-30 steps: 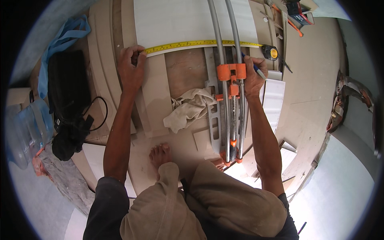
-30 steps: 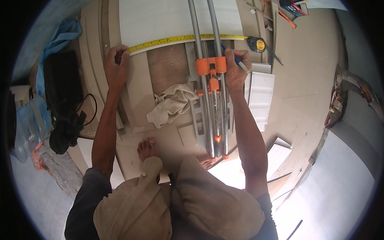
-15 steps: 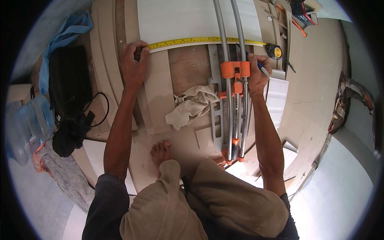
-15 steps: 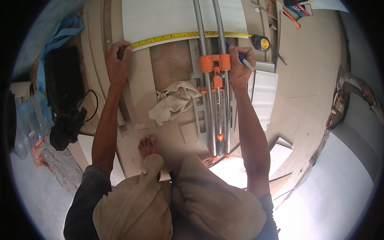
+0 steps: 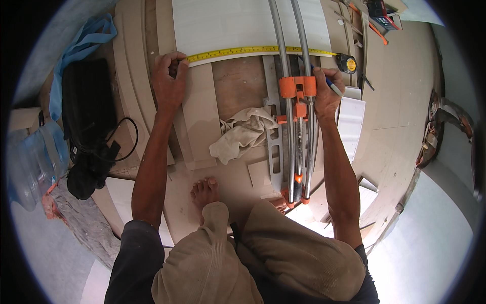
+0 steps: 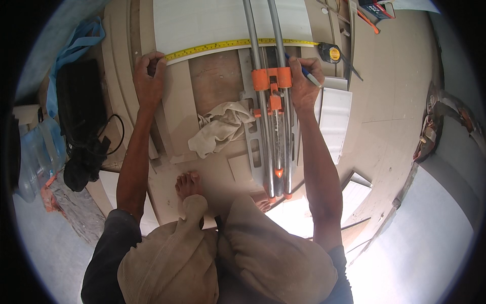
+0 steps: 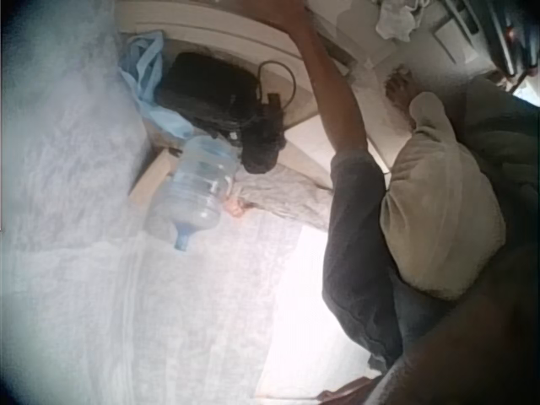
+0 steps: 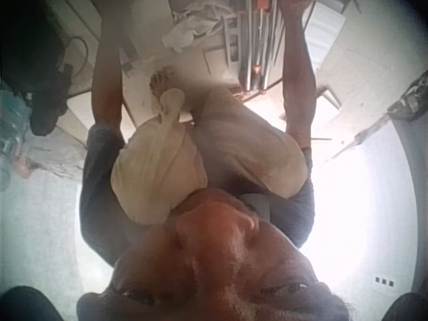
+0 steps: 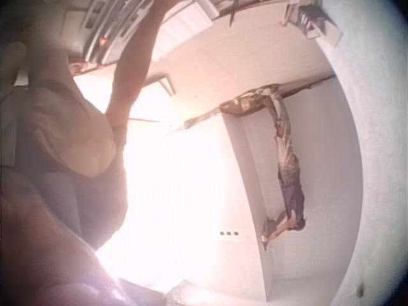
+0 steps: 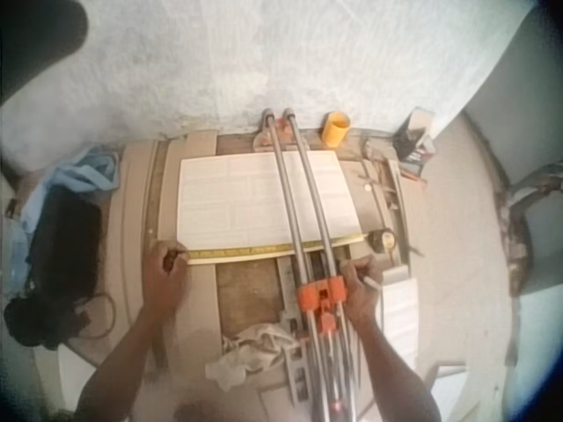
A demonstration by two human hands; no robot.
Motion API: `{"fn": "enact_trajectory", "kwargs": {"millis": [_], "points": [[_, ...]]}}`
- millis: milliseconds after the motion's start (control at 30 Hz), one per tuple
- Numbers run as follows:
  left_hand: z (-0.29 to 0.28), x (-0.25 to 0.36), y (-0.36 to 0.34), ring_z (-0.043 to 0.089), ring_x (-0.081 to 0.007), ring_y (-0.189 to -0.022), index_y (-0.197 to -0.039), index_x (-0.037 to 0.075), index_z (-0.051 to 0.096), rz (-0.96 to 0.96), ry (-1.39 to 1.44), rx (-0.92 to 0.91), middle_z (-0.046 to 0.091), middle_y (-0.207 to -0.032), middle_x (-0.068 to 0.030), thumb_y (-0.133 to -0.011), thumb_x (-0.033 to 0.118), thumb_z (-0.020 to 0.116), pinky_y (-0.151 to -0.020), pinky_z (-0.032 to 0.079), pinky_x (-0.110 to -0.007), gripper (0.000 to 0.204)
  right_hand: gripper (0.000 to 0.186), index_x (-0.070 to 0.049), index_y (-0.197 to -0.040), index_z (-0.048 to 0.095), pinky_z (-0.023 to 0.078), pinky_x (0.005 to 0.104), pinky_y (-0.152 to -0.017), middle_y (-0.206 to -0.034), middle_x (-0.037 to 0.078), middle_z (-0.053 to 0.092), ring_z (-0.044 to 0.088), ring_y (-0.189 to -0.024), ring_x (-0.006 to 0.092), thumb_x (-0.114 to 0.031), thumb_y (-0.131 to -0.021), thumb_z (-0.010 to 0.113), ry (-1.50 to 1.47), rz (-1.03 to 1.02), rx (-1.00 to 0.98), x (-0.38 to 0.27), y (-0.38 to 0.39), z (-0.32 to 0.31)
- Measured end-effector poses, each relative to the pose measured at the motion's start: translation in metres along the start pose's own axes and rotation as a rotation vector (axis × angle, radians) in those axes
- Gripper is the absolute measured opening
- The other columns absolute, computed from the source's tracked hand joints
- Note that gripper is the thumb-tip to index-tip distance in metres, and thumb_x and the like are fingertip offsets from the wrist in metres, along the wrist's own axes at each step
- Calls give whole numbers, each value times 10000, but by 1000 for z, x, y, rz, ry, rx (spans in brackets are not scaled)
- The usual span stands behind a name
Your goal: The person measures and marks white rectangular panels with a tape measure and pen, then uses a manual tile cutter to score and snap them into smaller pieces. The person repeatedly wipes the panels with a cloth between cuts and stacks the finished pieces on the floor.
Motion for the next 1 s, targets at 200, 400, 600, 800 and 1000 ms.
{"fn": "enact_trajectory", "kwargs": {"millis": [200,400,600,800,1000], "points": [[-3,6,-1,596,-149,-826,-1072,38,723,4,-22,-27,579,-945,-59,-921,63,690,-798,514,-309,156,265,-22,-1045,624,576,347,-812,-949,132,750,732,-862,182,-279,-1087,575,-325,-50,98,-31,-1,-27],[-2,14,-12,606,-167,-831,-1037,26,706,29,-86,-119,595,-945,-78,-936,53,657,-799,510,-318,116,350,-137,-1330,640,451,461,-1079,-1235,114,695,584,-1233,353,-228,-994,675,811,-640,-94,-60,-43,-33],[-1,13,-17,620,-203,-881,-1004,9,683,-27,-127,-196,614,-958,-103,-938,76,652,-848,499,-333,99,483,-183,-1395,591,451,485,-1096,-1354,117,629,532,-1295,364,-209,-935,737,996,-581,-268,-45,-60,-32],[-5,34,-62,616,-237,-878,-978,12,673,84,-155,-164,620,-955,-114,-929,80,647,-845,497,-362,88,496,-173,-1393,571,468,496,-1068,-1342,132,615,538,-1263,402,-134,-923,723,895,-571,-321,-53,-91,-27],[15,8,-174,652,-212,-900,-992,23,710,208,-187,-29,685,-966,-107,-926,110,665,-860,505,-345,118,514,-159,-1402,561,467,489,-1062,-1319,140,619,564,-1214,417,-133,-917,730,950,-599,-298,-67,-169,18]]}}
Point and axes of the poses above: each hand's wrist, its own y-axis away from the middle knuckle, its own z-axis out of the palm, x = y × z, the point moved 10 cm from there along -y, towards the middle knuckle
